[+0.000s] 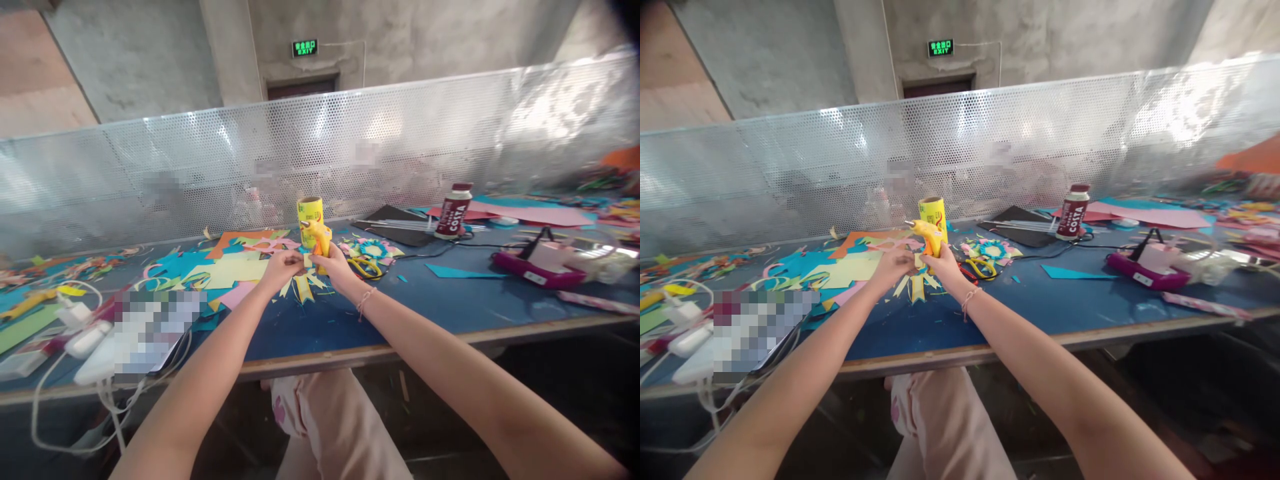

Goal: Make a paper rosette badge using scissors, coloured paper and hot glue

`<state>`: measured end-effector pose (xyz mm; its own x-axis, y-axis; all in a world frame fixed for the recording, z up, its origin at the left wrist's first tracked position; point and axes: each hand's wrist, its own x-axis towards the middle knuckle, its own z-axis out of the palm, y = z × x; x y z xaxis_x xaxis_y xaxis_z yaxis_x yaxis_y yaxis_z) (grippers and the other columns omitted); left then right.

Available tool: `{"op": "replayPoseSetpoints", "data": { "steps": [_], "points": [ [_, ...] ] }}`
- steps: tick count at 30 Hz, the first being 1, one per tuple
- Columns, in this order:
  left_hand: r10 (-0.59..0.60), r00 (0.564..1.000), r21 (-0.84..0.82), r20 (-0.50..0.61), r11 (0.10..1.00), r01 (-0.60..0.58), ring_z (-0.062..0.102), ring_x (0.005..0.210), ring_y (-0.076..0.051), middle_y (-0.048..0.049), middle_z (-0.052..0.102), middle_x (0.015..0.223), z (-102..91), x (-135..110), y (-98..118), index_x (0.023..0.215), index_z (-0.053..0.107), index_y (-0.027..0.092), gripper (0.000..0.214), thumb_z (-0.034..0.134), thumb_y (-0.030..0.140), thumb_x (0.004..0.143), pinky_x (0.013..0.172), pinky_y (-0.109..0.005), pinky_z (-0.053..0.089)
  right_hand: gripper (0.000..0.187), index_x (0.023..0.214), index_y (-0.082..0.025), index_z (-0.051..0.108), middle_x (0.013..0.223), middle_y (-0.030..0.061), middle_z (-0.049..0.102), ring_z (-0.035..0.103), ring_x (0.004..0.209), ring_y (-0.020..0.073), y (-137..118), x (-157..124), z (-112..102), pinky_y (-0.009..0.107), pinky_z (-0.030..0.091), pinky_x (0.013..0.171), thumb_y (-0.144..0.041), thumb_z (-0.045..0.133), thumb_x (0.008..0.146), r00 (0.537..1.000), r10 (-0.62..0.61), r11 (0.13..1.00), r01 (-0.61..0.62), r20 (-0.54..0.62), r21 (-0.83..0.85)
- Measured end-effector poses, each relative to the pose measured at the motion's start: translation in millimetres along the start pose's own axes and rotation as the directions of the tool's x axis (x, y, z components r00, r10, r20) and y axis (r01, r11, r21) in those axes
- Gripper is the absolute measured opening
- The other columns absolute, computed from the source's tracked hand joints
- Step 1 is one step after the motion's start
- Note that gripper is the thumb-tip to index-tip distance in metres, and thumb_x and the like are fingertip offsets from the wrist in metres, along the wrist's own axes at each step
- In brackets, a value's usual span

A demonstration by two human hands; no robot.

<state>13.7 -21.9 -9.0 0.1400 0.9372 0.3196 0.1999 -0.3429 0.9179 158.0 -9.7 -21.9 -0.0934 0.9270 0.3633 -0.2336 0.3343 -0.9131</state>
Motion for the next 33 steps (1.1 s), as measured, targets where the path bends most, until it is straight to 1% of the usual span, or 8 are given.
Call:
{"op": "replayPoseSetpoints", "data": {
  "steps": [7,12,15,18,22,25,29,33],
  "points": [
    [0.01,1.0,0.017,0.008,1.0,-0.011,0.063,0.057,-0.014,-0.001,0.062,0.058,0.2,-0.4,-1.0,0.069,0.061,0.013,0.003,0.061,0.013,0.066,0.058,-0.026,0.053,0.035,0.081,-0.019,0.049,0.067,-0.0051,0.051,0.046,0.055,0.008,0.8,-0.6,0.3,0.022,0.036,0.049,-0.031,0.071,0.055,1.0,-0.017,1.0,0.018,0.021,-0.011],
    [-0.028,0.999,-0.011,-0.024,1.0,0.028,0.063,0.058,-0.014,-0.001,0.063,0.06,0.8,0.6,0.2,0.07,0.061,0.014,0.005,0.062,0.012,0.065,0.057,-0.027,0.053,0.037,0.083,-0.02,0.047,0.069,-0.0055,0.051,0.046,0.056,0.0081,2.7,0.8,-0.7,0.023,0.038,0.05,-0.033,0.07,0.057,1.0,-0.011,0.999,0.011,0.0,-0.032],
    [-0.097,0.989,-0.076,-0.109,0.993,0.089,0.063,0.056,-0.014,-0.0011,0.063,0.059,-3.2,4.7,-4.2,0.069,0.062,0.014,0.005,0.064,0.014,0.064,0.058,-0.027,0.054,0.041,0.088,-0.02,0.047,0.076,-0.0035,0.054,0.05,0.065,0.0098,4.2,4.0,-2.8,0.024,0.042,0.059,-0.034,0.07,0.057,0.997,-0.061,0.995,0.058,-0.046,-0.075],
    [-0.181,0.96,-0.171,-0.213,0.974,0.146,0.061,0.054,-0.012,-0.0014,0.063,0.058,-10.7,9.2,-11.5,0.068,0.062,0.013,0.006,0.065,0.017,0.065,0.059,-0.025,0.054,0.045,0.091,-0.02,0.046,0.082,-0.0015,0.056,0.052,0.071,0.012,6.3,8.7,-6.5,0.027,0.044,0.065,-0.036,0.07,0.058,0.988,-0.123,0.977,0.103,-0.098,-0.189],
    [-0.232,0.934,-0.224,-0.274,0.959,0.172,0.061,0.054,-0.011,-0.0026,0.064,0.06,-18.4,11.8,-17.9,0.071,0.065,0.012,0.011,0.067,0.02,0.064,0.06,-0.024,0.053,0.052,0.096,-0.02,0.044,0.089,0.0016,0.059,0.056,0.079,0.0157,9.0,14.6,-13.6,0.031,0.046,0.069,-0.042,0.072,0.058,0.981,-0.134,0.941,0.081,-0.143,-0.328],
    [-0.229,0.93,-0.222,-0.286,0.96,0.168,0.062,0.054,-0.012,-0.0037,0.065,0.061,-19.7,11.8,-18.7,0.071,0.065,0.012,0.012,0.068,0.021,0.063,0.061,-0.026,0.054,0.052,0.094,-0.02,0.044,0.089,0.0037,0.06,0.057,0.081,0.0191,10.0,15.9,-18.9,0.033,0.046,0.069,-0.048,0.07,0.059,0.976,-0.152,0.857,0.051,-0.157,-0.513],
    [-0.194,0.925,-0.141,-0.328,0.978,0.155,0.062,0.053,-0.013,-0.0029,0.064,0.057,-19.6,11.8,-18.1,0.068,0.065,0.013,0.008,0.067,0.019,0.064,0.059,-0.026,0.054,0.038,0.09,-0.02,0.044,0.087,0.0073,0.06,0.058,0.084,0.0243,8.1,12.4,-21.7,0.033,0.044,0.065,-0.046,0.062,0.068,0.972,-0.195,0.625,0.018,-0.134,-0.781],
    [-0.15,0.92,-0.049,-0.362,0.989,0.142,0.062,0.052,-0.013,-0.0023,0.063,0.054,-20.8,11.8,-19.0,0.068,0.066,0.013,0.006,0.066,0.016,0.063,0.057,-0.025,0.053,0.03,0.093,-0.019,0.043,0.094,0.0127,0.062,0.059,0.09,0.0277,4.2,8.2,-19.8,0.033,0.042,0.065,-0.036,0.057,0.074,0.976,-0.203,0.459,0.02,-0.083,-0.888]
  ]
}}
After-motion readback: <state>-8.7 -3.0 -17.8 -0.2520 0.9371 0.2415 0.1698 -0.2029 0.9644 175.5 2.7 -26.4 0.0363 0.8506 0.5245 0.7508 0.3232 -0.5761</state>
